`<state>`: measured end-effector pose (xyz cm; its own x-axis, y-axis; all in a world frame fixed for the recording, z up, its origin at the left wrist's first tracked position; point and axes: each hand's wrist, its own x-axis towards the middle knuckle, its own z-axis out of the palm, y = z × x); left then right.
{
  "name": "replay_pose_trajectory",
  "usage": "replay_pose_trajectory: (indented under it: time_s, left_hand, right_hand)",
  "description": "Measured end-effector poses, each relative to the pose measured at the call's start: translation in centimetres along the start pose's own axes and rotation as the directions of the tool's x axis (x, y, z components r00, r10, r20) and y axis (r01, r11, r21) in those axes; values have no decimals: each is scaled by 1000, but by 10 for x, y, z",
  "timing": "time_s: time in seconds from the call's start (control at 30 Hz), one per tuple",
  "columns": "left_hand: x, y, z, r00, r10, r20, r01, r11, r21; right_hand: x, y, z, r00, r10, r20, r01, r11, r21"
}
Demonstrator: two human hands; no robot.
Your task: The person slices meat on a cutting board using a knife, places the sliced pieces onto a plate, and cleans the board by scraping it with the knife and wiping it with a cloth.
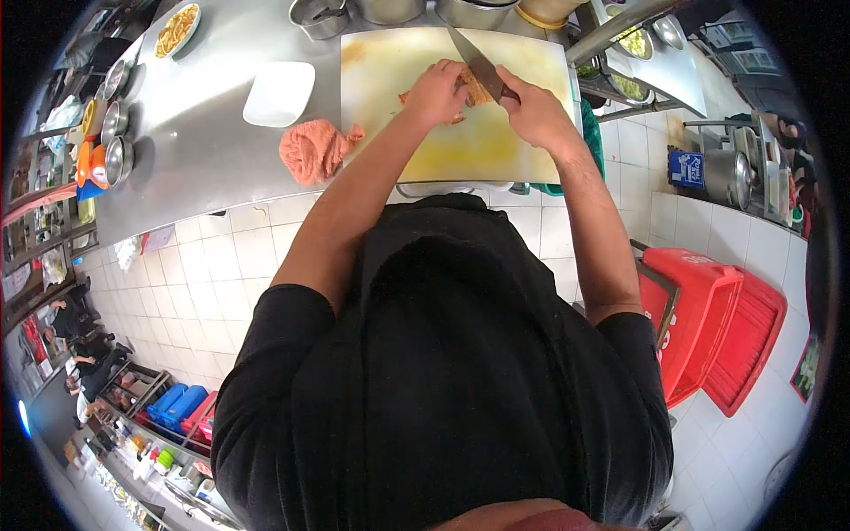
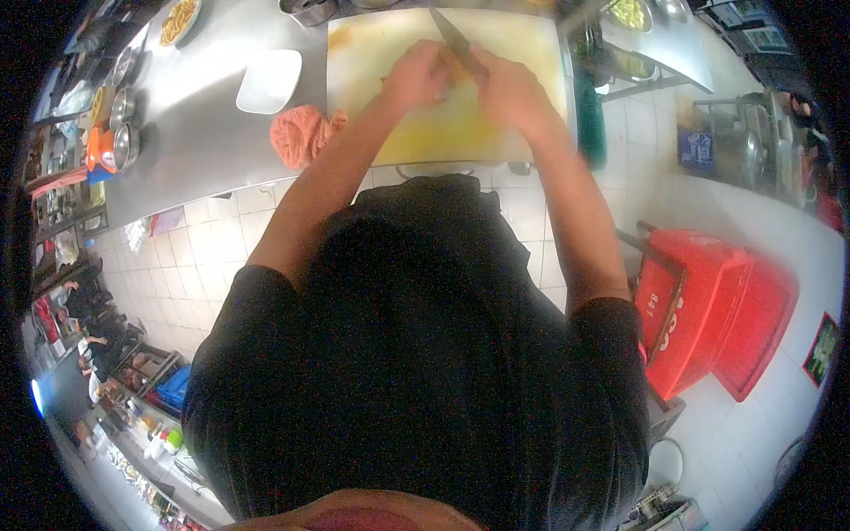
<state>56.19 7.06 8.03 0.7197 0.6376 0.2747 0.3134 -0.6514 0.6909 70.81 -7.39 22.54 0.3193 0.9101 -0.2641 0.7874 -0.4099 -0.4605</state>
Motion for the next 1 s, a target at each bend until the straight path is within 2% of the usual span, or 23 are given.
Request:
replay_pose_trajectory:
  time_s: [0.13,0.23,0.33,0.43,0.57,0.67,0.77,0.87,0.97,1.0]
  left_hand:
    - [7,-3,0,999,-15,49,10,996,93]
    - [5,-9,3,999,23,26,-25,995,92]
    - [2,-11,10,1000,23,-1,-23,992,126]
    - [3,-4,9,999,-18,50,11,991,135]
    - [2,-2,10,1000,7,-3,-6,986,167]
    - [2,-2,10,1000,-2,-2,2,984,180]
    - [1,-1,11,1000,11,3,-11,986,164]
    - [-1,3,9,1000,11,12,-13,984,177]
    - [1,4,11,1000,7,14,-10,985,173]
    - [2,1,12,999,-5,32,-1,985,174]
  right_hand:
    - [1,-1,4,999,38,-17,-37,999,37]
    - [-1,6,8,999,5,-41,-4,999,37]
    - [5,22,2,989,-144,-23,144,989,-20]
    - [0,10,-37,987,-90,135,103,990,-95]
    - [17,37,-42,971,-182,154,203,970,-136]
    - [28,67,-35,941,-306,144,311,950,-12]
    - [26,79,-37,922,-333,199,326,943,68]
    - [29,106,-28,917,-335,218,310,940,143]
    - [13,118,-2,958,-220,183,152,934,325]
    - [9,124,15,975,-193,113,139,918,371]
